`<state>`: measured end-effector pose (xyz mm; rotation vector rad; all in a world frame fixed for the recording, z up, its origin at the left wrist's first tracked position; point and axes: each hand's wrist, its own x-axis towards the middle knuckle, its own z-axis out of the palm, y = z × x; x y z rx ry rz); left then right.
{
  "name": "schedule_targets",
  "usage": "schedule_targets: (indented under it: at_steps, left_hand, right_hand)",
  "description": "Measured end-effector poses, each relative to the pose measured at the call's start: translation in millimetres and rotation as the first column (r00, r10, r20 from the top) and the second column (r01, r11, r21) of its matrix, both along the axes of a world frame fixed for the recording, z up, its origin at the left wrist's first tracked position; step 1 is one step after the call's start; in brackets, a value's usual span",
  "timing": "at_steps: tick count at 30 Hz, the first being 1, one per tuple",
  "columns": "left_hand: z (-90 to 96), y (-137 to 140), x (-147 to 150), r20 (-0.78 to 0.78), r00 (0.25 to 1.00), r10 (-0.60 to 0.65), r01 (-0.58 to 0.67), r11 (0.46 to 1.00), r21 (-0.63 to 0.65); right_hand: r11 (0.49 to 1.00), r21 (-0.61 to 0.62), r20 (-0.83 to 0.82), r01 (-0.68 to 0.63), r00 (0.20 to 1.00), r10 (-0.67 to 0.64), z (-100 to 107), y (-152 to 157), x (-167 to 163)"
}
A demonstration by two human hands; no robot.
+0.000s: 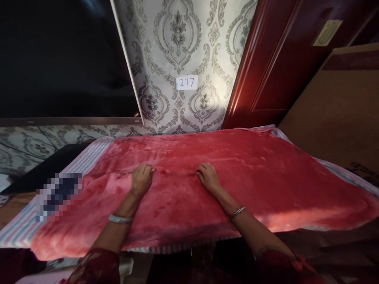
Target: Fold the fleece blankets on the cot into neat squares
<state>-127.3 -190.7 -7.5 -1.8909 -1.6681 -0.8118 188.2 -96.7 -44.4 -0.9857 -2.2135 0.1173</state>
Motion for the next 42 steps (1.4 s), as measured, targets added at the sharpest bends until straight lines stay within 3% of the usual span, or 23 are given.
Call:
schedule_targets:
  at_steps: [12,23,30,35,42]
  left_hand:
    - [1.0,-2,4,-0.027,1.000,0.015,-0.016,0.999,-0.045]
    - [1.9,-3,5,-0.093,0.994,0.064,-0.076,0.990,-0.123]
    - [-0.6,-3,6,-0.116,0.991,0.074,-0.096,0.974,-0.205]
    - [3.0,-6,9,-0.078,0.997,0.007,-0.024,0.974,-0.226]
    - [20.0,-24,11,-0.207,0.974,-0.094,0.089,0.995,-0.035]
  right_hand:
    - [0.987,0.080,-0.230,0.140,0.966,-0.118,0,-9,2]
    - [0.990,0.049,-0.102,0.130,0.987,-0.124,-1,-5,3]
    - [0.997,0.060,-0.016,0.054,0.998,-0.053,1,-16,5]
    - [0.980,0.195,-0.045,0.048,0.998,-0.040,6,-14,4]
    - [0.920,0.389,-0.133,0.057,0.991,-0.005,29,-27,25]
